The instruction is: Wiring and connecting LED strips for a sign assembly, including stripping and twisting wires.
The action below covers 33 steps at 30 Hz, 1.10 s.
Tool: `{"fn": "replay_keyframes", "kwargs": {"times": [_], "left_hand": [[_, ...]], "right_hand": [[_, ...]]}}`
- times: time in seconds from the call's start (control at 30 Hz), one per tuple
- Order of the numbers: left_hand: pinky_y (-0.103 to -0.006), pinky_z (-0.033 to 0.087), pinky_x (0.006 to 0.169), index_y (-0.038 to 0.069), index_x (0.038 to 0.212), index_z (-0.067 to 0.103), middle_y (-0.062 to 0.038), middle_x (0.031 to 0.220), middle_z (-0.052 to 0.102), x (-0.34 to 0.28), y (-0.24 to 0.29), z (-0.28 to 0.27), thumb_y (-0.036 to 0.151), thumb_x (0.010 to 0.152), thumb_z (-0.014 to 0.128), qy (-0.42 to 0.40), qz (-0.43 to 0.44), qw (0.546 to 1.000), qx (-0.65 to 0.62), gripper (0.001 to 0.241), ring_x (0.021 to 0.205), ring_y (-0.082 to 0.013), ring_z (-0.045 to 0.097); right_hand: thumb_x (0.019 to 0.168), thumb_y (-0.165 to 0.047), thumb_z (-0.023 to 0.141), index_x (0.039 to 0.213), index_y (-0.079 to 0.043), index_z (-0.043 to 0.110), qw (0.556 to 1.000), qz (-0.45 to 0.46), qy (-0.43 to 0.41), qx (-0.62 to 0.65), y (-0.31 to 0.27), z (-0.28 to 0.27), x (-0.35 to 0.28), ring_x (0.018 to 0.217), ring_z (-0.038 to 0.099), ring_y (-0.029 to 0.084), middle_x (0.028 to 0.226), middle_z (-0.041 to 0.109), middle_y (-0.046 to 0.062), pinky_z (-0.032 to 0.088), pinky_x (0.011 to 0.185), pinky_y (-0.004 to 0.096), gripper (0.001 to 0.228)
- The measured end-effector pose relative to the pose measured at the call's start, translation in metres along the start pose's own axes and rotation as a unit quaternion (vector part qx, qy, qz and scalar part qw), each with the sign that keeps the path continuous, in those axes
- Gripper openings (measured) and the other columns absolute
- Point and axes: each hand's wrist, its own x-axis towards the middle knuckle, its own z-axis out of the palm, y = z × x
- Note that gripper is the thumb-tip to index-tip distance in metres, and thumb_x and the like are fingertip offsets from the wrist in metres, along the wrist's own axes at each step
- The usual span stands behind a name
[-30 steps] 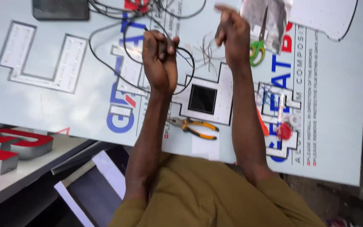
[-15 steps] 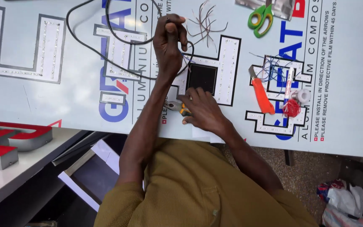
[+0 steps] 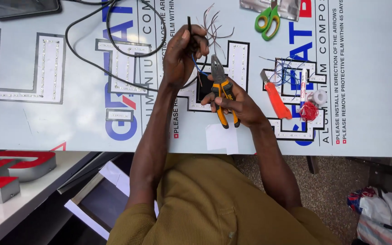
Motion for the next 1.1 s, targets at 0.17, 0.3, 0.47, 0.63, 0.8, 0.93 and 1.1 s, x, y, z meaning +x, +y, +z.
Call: {"fn": "replay_keyframes", "kwargs": {"times": [0.17, 0.3, 0.47, 0.63, 0.8, 0.93, 1.1], "left_hand": [[-0.0286, 0.046, 0.083, 0.008, 0.128, 0.067, -0.017, 0.118, 0.08, 0.0, -0.013, 0.002, 0.037, 0.121, 0.051, -0.014, -0.028, 0.999, -0.026, 0.035, 0.114, -0.02, 0.075], [-0.0313, 0.046, 0.092, 0.009, 0.126, 0.066, -0.018, 0.125, 0.082, 0.0, -0.018, 0.015, 0.037, 0.121, 0.049, -0.047, -0.054, 0.997, 0.003, 0.034, 0.122, -0.0215, 0.075], [-0.0317, 0.05, 0.094, 0.007, 0.123, 0.066, -0.023, 0.117, 0.083, -0.001, -0.028, 0.024, 0.04, 0.119, 0.052, -0.039, -0.088, 0.995, -0.002, 0.036, 0.117, -0.0246, 0.075], [-0.0307, 0.052, 0.047, 0.002, 0.123, 0.063, -0.03, 0.117, 0.079, -0.003, -0.029, 0.029, 0.041, 0.12, 0.055, -0.049, -0.119, 0.989, -0.069, 0.04, 0.076, -0.0227, 0.066], [-0.0328, 0.052, 0.096, 0.007, 0.122, 0.066, -0.024, 0.114, 0.083, -0.004, -0.032, 0.03, 0.04, 0.121, 0.052, -0.049, -0.084, 0.995, 0.002, 0.036, 0.114, -0.028, 0.078], [-0.0314, 0.052, 0.047, 0.002, 0.126, 0.064, -0.027, 0.116, 0.079, -0.007, -0.037, 0.031, 0.04, 0.121, 0.054, -0.051, -0.103, 0.992, -0.045, 0.039, 0.1, -0.0262, 0.071], [-0.0367, 0.051, 0.101, 0.007, 0.12, 0.067, -0.021, 0.108, 0.083, -0.006, -0.034, 0.033, 0.044, 0.119, 0.054, -0.049, -0.06, 0.997, 0.017, 0.039, 0.117, -0.0277, 0.074]], "right_hand": [[0.102, -0.01, 0.07, 0.165, -0.012, 0.045, 0.999, 0.041, -0.017, -0.009, -0.018, -0.009, -0.007, 0.141, 0.073, 0.033, 0.156, 0.071, 0.021, 0.059, 0.108, 0.042, 0.067], [0.102, -0.014, 0.073, 0.157, -0.008, 0.053, 0.993, 0.114, -0.037, -0.015, -0.027, -0.014, -0.008, 0.137, 0.076, 0.037, 0.153, 0.075, 0.022, 0.062, 0.112, 0.05, 0.058], [0.104, -0.024, 0.071, 0.161, -0.012, 0.052, 0.994, 0.102, -0.02, -0.032, -0.029, -0.016, -0.007, 0.126, 0.079, 0.031, 0.143, 0.078, 0.018, 0.061, 0.102, 0.044, 0.062], [0.103, -0.025, 0.073, 0.166, -0.01, 0.052, 0.995, 0.099, 0.009, -0.028, -0.026, -0.019, -0.012, 0.115, 0.079, 0.028, 0.126, 0.077, 0.014, 0.058, 0.09, 0.037, 0.068], [0.11, -0.029, 0.069, 0.165, -0.009, 0.052, 0.998, 0.055, 0.008, -0.042, -0.016, -0.02, -0.017, 0.103, 0.075, 0.02, 0.116, 0.075, 0.008, 0.048, 0.074, 0.028, 0.061], [0.111, -0.031, 0.066, 0.167, -0.013, 0.05, 0.998, 0.053, 0.013, -0.044, -0.016, -0.012, -0.022, 0.109, 0.075, 0.02, 0.122, 0.075, 0.006, 0.051, 0.082, 0.031, 0.061], [0.111, -0.034, 0.063, 0.165, -0.01, 0.05, 0.997, 0.057, 0.029, -0.046, -0.017, -0.004, -0.026, 0.115, 0.076, 0.022, 0.125, 0.074, 0.01, 0.054, 0.082, 0.029, 0.061]]}}
